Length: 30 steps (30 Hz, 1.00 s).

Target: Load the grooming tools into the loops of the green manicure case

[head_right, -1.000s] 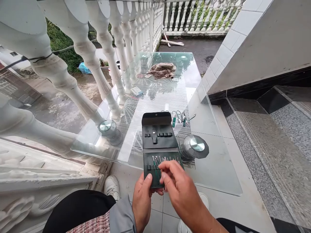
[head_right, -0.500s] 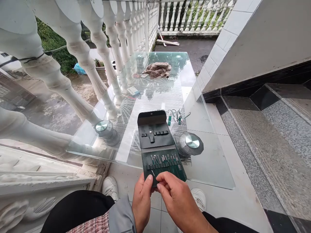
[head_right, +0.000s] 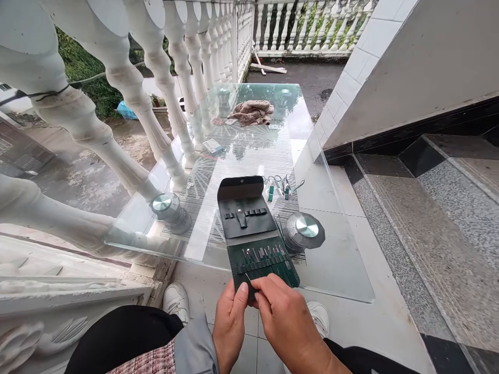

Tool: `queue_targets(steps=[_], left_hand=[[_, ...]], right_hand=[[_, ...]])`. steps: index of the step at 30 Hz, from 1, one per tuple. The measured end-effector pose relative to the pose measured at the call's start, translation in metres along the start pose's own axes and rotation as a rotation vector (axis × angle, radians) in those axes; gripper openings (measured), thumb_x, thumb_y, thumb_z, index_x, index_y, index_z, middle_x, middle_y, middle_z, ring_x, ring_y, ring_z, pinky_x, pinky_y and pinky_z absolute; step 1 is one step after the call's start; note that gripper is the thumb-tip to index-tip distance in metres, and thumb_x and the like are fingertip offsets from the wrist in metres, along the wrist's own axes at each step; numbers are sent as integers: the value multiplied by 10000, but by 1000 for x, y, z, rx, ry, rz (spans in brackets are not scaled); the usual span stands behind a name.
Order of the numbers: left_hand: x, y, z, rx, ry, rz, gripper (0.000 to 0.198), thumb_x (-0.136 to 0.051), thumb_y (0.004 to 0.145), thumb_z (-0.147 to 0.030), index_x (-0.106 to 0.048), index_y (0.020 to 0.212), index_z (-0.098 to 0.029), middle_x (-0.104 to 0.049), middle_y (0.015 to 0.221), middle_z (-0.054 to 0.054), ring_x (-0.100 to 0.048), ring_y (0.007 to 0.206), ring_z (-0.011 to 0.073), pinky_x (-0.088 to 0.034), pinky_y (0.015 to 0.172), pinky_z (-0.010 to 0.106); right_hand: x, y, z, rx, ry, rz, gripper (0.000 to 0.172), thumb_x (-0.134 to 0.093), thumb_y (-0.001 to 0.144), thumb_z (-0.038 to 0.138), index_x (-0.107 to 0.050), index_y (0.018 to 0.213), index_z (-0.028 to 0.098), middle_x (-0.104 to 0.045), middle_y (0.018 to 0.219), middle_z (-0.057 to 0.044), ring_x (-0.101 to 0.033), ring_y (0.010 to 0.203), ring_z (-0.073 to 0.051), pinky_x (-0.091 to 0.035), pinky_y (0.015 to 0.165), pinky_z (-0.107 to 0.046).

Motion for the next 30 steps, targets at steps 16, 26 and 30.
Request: queue_targets(steps=[16,26,30], left_hand=[[-1,-2,2,-1,14,-30,284,-456,903,-300,-541,1146,-180,-601,1111,69,-552,1011,210,-426,895,309],[-3,-7,-1,80,15,-64,368,-481,894,-351,-543,1205,-163,-578,1186,91,-483,1155,248,-341,1009,335],[-4,-8,-2,100,-72,-7,386,-485,887,-382,-545,1207,-174,-600,1145,82,-539,1069,237,-398,955,338]], right_hand=[[-5,3,6,-200,264,-5,206,-452,836,260,-628,921,193,-619,776,-35,-591,701,-159,-494,605,-286],[-6,4,6,-412,548,107,286,-491,823,342,-554,1058,191,-525,659,28,-545,552,-131,-460,440,-239],[-1,2,5,-162,253,-95,207,-463,827,249,-606,972,212,-621,820,-35,-591,729,-160,-501,660,-299]])
Point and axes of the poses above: each hand's wrist, its own y-axis towards the middle knuckle, its own x-axis out of the back of the hand, z = x × y, the point moved 1 cm from there along y, towards the middle knuckle
